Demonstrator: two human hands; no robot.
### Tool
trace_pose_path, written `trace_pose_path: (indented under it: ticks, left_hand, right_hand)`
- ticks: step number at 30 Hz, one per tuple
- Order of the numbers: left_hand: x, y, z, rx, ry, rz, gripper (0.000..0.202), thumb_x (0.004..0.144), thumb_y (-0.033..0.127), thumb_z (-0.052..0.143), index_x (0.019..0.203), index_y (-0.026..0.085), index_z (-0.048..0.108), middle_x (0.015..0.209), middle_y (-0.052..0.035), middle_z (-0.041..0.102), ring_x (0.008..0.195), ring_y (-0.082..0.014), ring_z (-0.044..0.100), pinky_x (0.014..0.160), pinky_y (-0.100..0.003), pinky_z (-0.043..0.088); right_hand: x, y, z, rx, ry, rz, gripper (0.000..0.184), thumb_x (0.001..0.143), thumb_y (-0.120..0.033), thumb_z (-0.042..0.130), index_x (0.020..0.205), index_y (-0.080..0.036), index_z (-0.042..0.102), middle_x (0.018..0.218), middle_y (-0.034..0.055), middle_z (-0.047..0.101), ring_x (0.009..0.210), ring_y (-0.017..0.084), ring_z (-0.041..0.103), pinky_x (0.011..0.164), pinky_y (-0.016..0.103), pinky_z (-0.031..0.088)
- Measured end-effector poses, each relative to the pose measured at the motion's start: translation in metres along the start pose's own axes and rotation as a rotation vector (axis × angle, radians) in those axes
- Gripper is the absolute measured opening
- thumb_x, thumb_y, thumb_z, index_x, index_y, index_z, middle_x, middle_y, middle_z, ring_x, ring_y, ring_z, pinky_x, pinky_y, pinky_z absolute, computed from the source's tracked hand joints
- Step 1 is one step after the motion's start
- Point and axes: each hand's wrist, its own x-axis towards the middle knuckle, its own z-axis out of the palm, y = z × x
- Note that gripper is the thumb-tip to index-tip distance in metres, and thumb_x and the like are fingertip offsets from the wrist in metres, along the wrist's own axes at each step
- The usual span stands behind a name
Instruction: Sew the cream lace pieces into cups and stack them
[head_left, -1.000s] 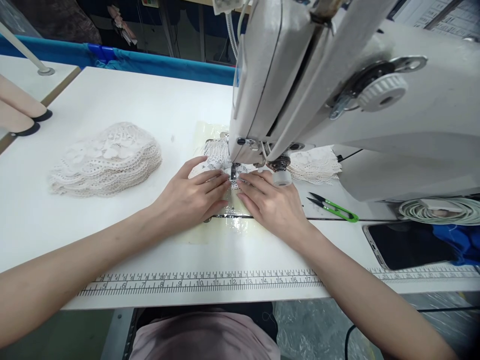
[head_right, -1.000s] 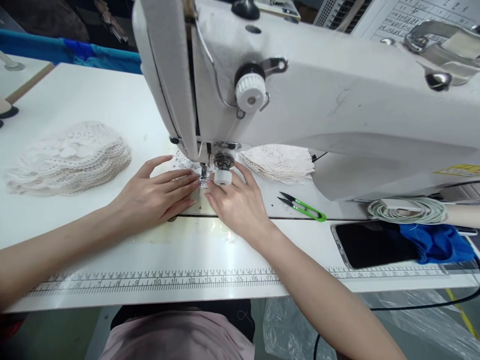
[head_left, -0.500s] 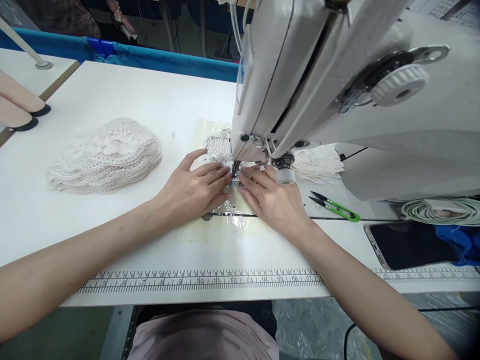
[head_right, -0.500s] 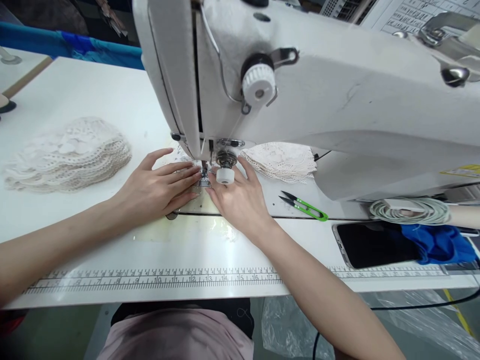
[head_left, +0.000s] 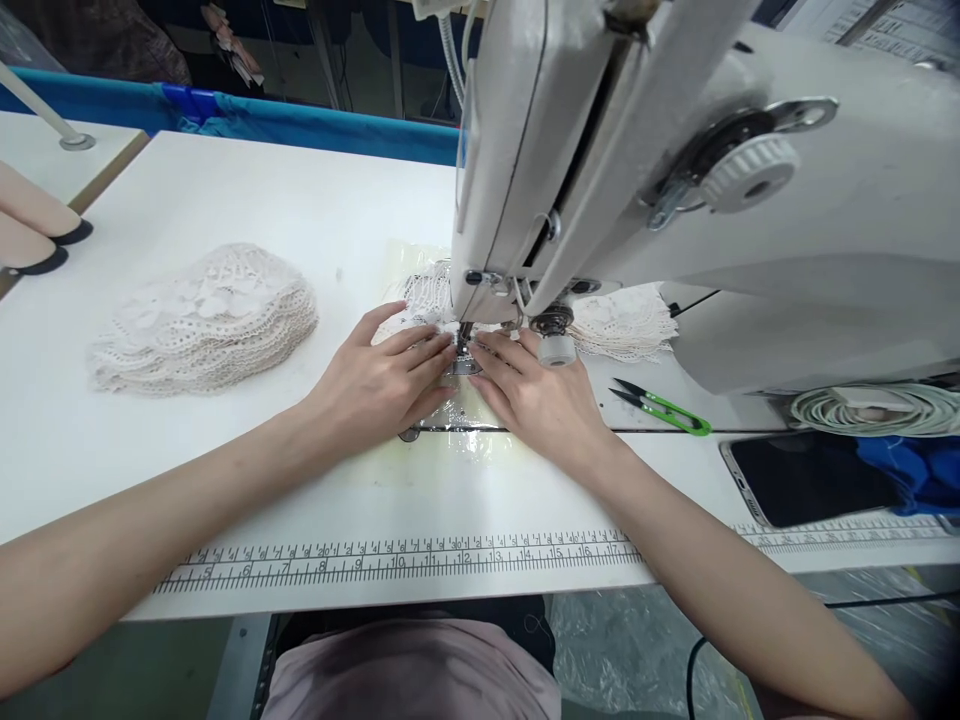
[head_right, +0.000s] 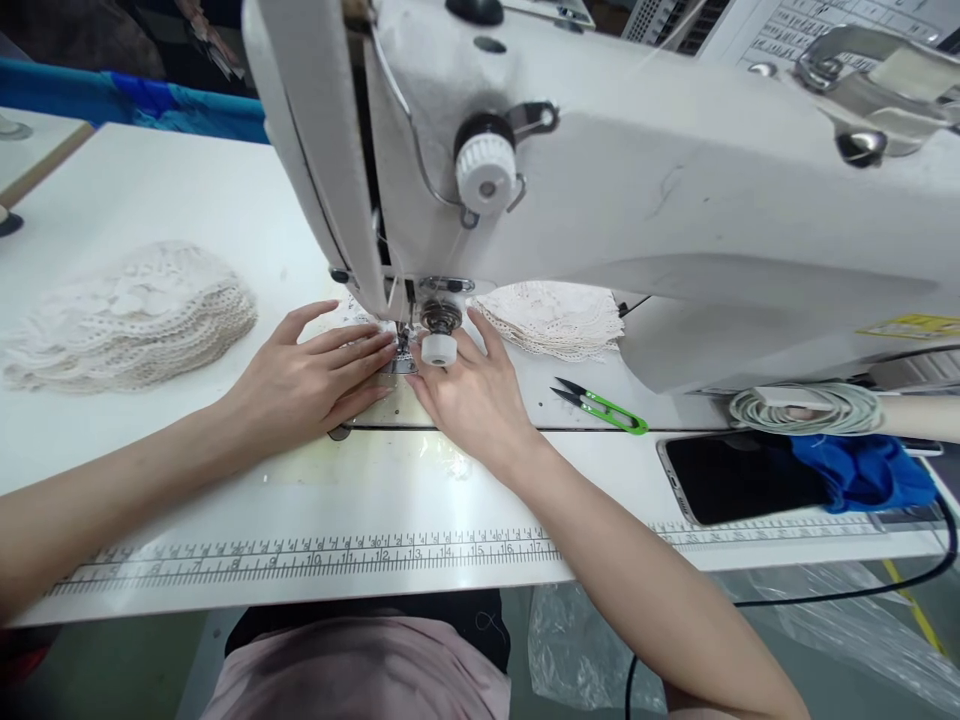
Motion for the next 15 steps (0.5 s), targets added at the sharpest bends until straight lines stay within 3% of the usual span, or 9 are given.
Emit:
trace_pose_path:
  ticks: [15]
  left_hand:
    - [0.0002, 0.0013, 0.0001, -0.036, 0.004, -0.049, 0.032, 0.099, 0.030, 0.050, 0.122, 0.013, 0.064, 0.119, -0.0103, 0.071, 0.114, -0.0232, 0.066, 0.112, -0.049, 0.038]
  right_hand:
    - [-0.0002, 0.0007, 0.0026, 0.003, 0.036, 0.000, 0.035, 0.102, -0.032, 0.043, 0.110, -0.016, 0.072, 0.107, 0.0092, 0.074, 0.110, 0.024, 0.058, 0.108, 0.047, 0.033]
